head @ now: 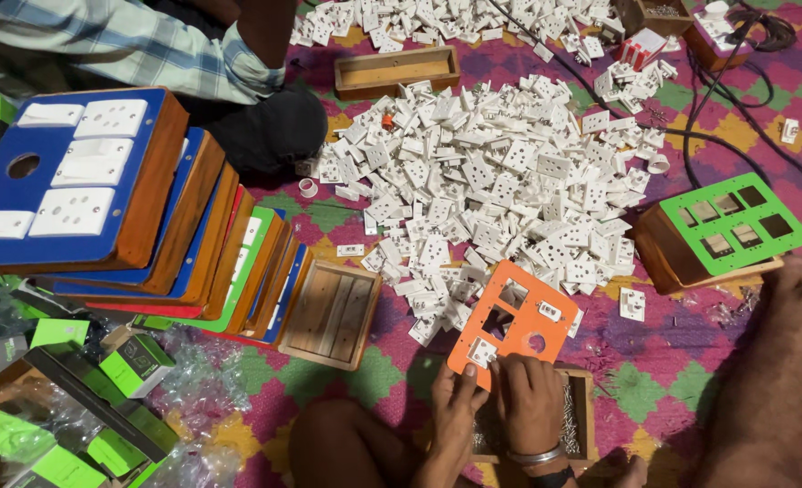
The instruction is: The person sits on the floor and assembles small white electrical components into a blue plastic template, securing them with metal fasteners from a wooden box. The person then switches to an orange template and continues the same assembly process.
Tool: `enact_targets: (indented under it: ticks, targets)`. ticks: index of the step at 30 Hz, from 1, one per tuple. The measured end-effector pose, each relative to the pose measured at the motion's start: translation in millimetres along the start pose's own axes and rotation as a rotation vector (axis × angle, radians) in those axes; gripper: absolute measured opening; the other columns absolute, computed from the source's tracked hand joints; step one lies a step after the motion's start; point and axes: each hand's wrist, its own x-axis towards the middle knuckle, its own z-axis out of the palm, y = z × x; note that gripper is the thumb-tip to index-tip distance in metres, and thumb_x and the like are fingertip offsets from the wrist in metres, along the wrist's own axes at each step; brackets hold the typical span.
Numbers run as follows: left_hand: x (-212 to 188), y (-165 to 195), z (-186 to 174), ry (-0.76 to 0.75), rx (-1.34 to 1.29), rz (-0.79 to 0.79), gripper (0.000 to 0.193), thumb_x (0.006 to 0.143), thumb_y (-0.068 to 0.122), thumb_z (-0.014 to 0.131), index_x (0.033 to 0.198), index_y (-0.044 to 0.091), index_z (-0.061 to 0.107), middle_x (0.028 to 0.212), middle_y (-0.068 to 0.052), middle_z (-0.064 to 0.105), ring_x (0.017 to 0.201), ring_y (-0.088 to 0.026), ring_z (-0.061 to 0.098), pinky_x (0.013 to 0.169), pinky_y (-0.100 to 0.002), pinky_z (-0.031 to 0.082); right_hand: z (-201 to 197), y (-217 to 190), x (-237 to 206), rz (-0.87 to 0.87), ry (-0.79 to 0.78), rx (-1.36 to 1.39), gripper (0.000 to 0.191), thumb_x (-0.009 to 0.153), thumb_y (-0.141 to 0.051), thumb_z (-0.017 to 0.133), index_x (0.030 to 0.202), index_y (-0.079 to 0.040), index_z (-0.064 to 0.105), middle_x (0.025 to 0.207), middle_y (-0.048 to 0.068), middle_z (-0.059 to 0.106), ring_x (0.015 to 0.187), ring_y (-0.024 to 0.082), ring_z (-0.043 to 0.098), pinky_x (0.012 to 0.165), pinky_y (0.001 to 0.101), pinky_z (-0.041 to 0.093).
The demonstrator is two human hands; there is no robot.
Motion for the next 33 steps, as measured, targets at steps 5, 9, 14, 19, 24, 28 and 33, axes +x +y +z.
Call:
enact_targets:
  ticks: [5,9,14,19,24,28,33]
  targets:
    - [-4.7,-0.4,-6.5,-0.074,-0.065,0.102,0.036,0.105,0.026,0.063,0.134,0.005,0.062,0.117,-0.009,0.068,0.101,-0.018,0.062,0.08,-0.036,0.049,-5.0,-8.3,-6.2,0.028,0.05,0.139,0.019,0.085,-0.016,0.078,0.094,-0.005,0.065,0.097,0.011,0.064,0.087,0.034,0.058,0.077,0.0451,0.044]
    - [-7.1,-0.1,-8.8,-0.013,-0.022,0.002,0.036,0.1,0.028,0.062,0.131,0.01,0.059,0.119,-0.002,0.069,0.107,-0.013,0.065,0.084,-0.033,0.055,-10.4,-9.3,-6.4,0.108,0.023,0.252,0.026,0.08,-0.015,0.081,0.1,-0.003,0.07,0.103,0.013,0.062,0.092,0.033,0.059,0.08,0.0425,0.045]
    - [-8.5,2.2,-4.1,-0.028,0.011,0.021,0.037,0.11,0.023,0.064,0.138,0.0,0.062,0.107,-0.008,0.055,0.086,-0.024,0.041,0.067,-0.04,0.032,-14.5,-8.2,-2.6,0.153,0.004,0.264,0.029,0.077,-0.014,0.084,0.101,-0.003,0.071,0.102,0.01,0.063,0.09,0.03,0.06,0.079,0.0413,0.047]
    - [-12.0,5.4,-1.3,-0.025,0.014,0.033,0.032,0.102,0.028,0.063,0.129,0.01,0.062,0.118,0.0,0.067,0.101,-0.01,0.06,0.076,-0.029,0.048,-15.6,-6.6,-4.0,0.219,-0.013,0.342,0.028,0.079,-0.015,0.085,0.1,-0.004,0.071,0.106,0.011,0.063,0.093,0.026,0.064,0.077,0.0353,0.054]
    - [-12.6,7.6,-1.9,-0.018,0.047,0.016,0.035,0.1,0.031,0.062,0.13,0.013,0.062,0.121,0.0,0.068,0.106,-0.011,0.062,0.081,-0.033,0.051,-16.1,-6.8,-3.7,0.258,-0.05,0.299,0.026,0.077,-0.012,0.087,0.097,-0.004,0.071,0.105,0.011,0.063,0.091,0.026,0.064,0.075,0.0362,0.055]
    - [-13.8,11.5,1.7,-0.023,0.063,0.006,0.037,0.101,0.032,0.062,0.132,0.012,0.061,0.124,-0.002,0.067,0.109,-0.012,0.062,0.085,-0.036,0.051,-17.3,-9.4,-1.0,0.233,-0.027,0.288,0.027,0.077,-0.01,0.085,0.099,-0.003,0.071,0.106,0.014,0.062,0.092,0.028,0.063,0.075,0.0369,0.054]
    - [-11.1,28.5,2.1,-0.041,-0.111,0.069,0.037,0.099,0.026,0.061,0.133,0.011,0.057,0.127,-0.003,0.066,0.115,-0.016,0.066,0.095,-0.042,0.055,-23.8,-8.5,-24.0,0.15,0.152,0.264,0.023,0.089,-0.011,0.075,0.107,-0.001,0.065,0.11,0.015,0.064,0.103,0.033,0.065,0.086,0.0419,0.054]
